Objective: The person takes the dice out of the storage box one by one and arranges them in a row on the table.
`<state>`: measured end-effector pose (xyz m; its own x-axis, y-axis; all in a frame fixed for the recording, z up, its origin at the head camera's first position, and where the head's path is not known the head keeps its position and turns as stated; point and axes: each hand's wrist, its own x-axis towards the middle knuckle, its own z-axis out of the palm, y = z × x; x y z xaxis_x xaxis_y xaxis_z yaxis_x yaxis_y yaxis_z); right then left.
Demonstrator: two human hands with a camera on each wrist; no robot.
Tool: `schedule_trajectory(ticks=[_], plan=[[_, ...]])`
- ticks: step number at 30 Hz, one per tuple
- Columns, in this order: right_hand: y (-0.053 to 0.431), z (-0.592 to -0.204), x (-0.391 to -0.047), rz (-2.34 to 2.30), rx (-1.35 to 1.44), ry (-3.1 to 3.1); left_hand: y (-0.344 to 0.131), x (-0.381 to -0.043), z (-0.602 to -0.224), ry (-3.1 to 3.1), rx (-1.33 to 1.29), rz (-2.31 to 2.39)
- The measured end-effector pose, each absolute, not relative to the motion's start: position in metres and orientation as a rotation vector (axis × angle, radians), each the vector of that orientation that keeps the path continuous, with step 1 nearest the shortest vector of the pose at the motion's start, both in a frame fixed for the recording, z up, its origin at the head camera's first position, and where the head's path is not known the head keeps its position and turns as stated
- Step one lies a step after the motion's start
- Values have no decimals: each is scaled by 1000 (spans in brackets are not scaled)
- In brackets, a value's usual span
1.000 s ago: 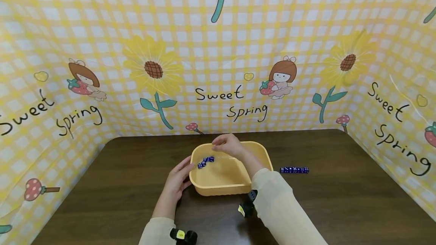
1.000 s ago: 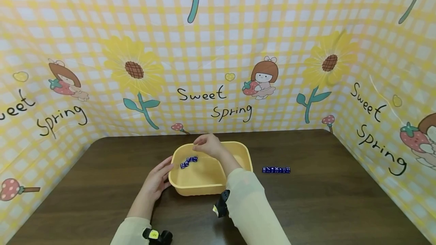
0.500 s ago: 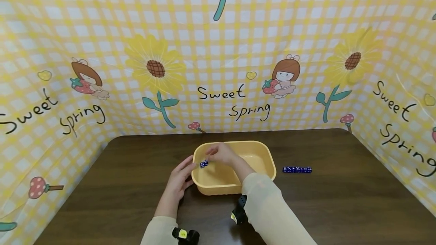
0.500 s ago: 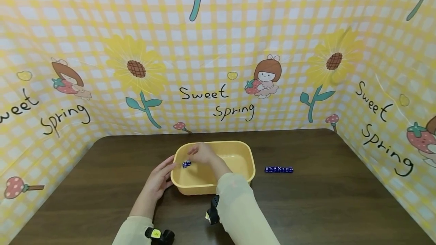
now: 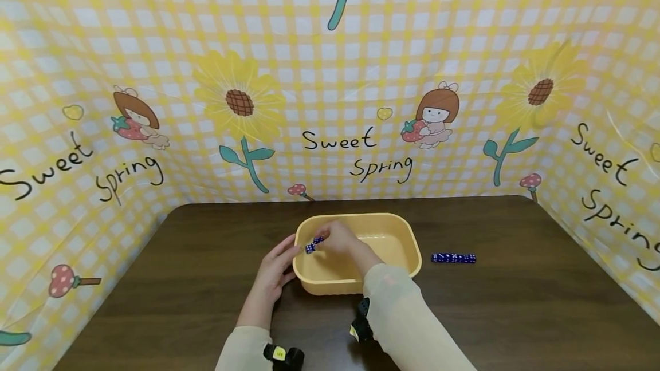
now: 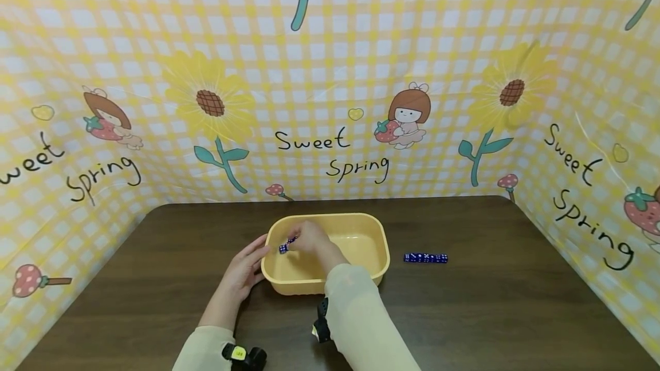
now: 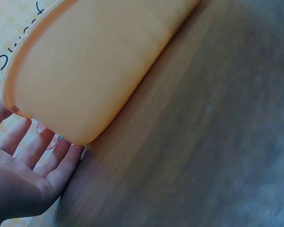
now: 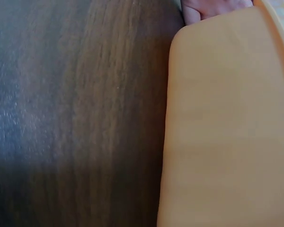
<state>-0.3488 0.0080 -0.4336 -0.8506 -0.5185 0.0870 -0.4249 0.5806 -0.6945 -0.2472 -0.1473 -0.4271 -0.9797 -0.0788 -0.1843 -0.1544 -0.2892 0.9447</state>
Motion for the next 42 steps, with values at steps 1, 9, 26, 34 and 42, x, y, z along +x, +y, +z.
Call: schedule_trajectory(ticks=[1, 9, 26, 34, 42], plan=[[7, -422, -338, -1085, -753, 2687, -147, -247, -427, 1839, -308, 2470], [4, -409, -320, -942, -773, 2787, -147, -248, -428, 1840, -308, 2474], [2, -413, -320, -790, -821, 2863, -148, -249, -429, 1831, -289, 2479], [3, -413, -319, -805, -834, 2849, -147, -249, -429, 1834, -310, 2479], [5, -414, -317, -781, -875, 2868, -147, -248, -427, 1831, -313, 2473]])
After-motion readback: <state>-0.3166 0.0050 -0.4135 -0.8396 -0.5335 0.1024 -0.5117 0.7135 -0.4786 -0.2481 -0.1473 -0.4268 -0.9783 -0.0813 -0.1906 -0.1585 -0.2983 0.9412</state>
